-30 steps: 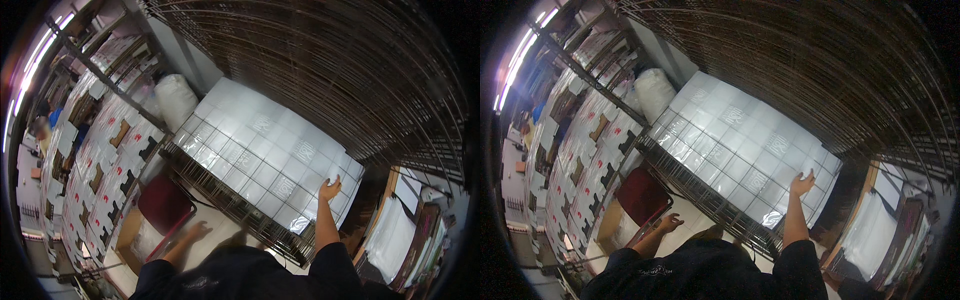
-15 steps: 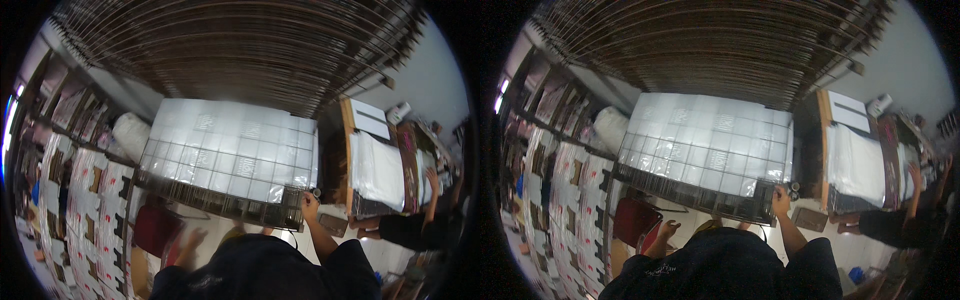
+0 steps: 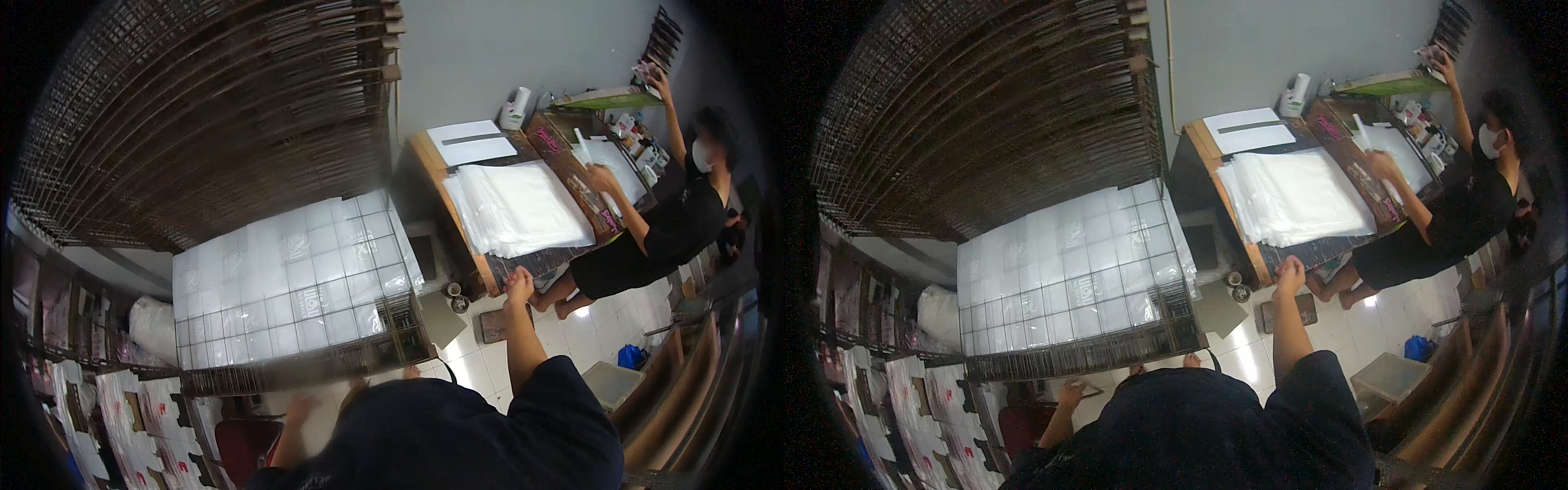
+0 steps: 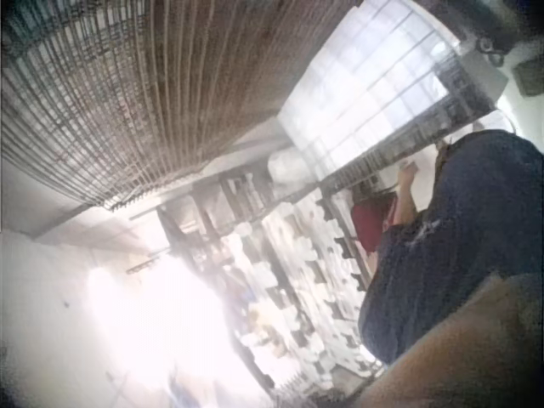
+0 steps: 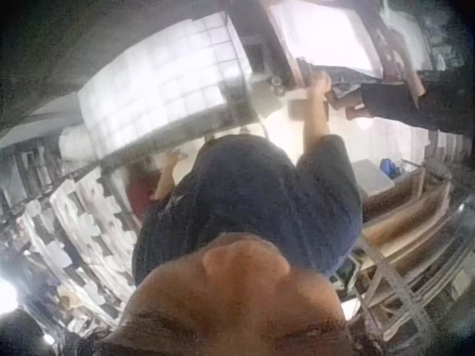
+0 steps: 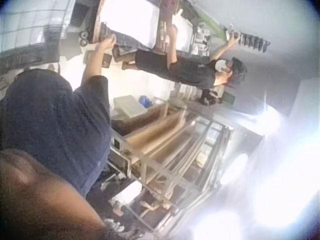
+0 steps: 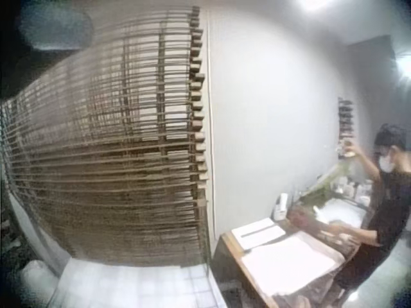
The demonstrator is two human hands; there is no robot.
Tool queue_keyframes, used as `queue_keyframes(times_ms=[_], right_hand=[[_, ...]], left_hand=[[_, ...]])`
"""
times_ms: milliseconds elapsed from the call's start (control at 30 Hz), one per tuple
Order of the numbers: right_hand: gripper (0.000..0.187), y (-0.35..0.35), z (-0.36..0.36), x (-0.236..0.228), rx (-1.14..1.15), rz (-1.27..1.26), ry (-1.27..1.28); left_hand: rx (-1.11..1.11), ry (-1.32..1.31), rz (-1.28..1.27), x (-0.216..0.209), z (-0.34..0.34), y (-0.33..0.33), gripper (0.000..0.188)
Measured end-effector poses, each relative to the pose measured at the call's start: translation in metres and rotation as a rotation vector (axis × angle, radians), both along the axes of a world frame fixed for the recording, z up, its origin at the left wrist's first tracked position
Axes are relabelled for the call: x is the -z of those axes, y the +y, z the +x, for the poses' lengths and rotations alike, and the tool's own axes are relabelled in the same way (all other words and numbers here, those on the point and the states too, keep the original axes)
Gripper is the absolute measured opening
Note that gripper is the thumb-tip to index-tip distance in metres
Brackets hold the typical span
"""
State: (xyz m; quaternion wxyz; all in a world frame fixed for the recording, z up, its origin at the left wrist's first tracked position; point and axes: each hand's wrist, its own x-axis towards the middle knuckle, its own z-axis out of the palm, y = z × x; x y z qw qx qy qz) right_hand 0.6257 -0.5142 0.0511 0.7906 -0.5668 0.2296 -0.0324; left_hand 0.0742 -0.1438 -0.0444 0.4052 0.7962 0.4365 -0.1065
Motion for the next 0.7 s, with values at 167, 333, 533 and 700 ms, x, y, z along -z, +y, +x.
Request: queue_keyframes(times_ms=[167, 333, 533, 700], right_hand=[[0.044, -0.009, 0.060, 0.011, 0.115, 0.381, 0.018], [0.066, -0.057, 0.141, 0.090, 0.076, 0.870, -0.116], [0.071, -0.006, 0.117, 0.019, 0.197, 0.403, -0.181], [0.064, 0.072, 0.086, -0.031, -0.051, -0.056, -0.256]], left_hand=[[0.111, 0.092, 0.163, -0.025, -0.007, -0.007, 0.051], [0.597, -0.119, 0.802, 0.061, -0.072, 0.002, 0.053], [-0.801, -0.309, -0.314, -0.161, 0.012, -0.012, 0.054], [-0.837, -0.537, -0.238, -0.190, 0.004, -0.020, 0.059]])
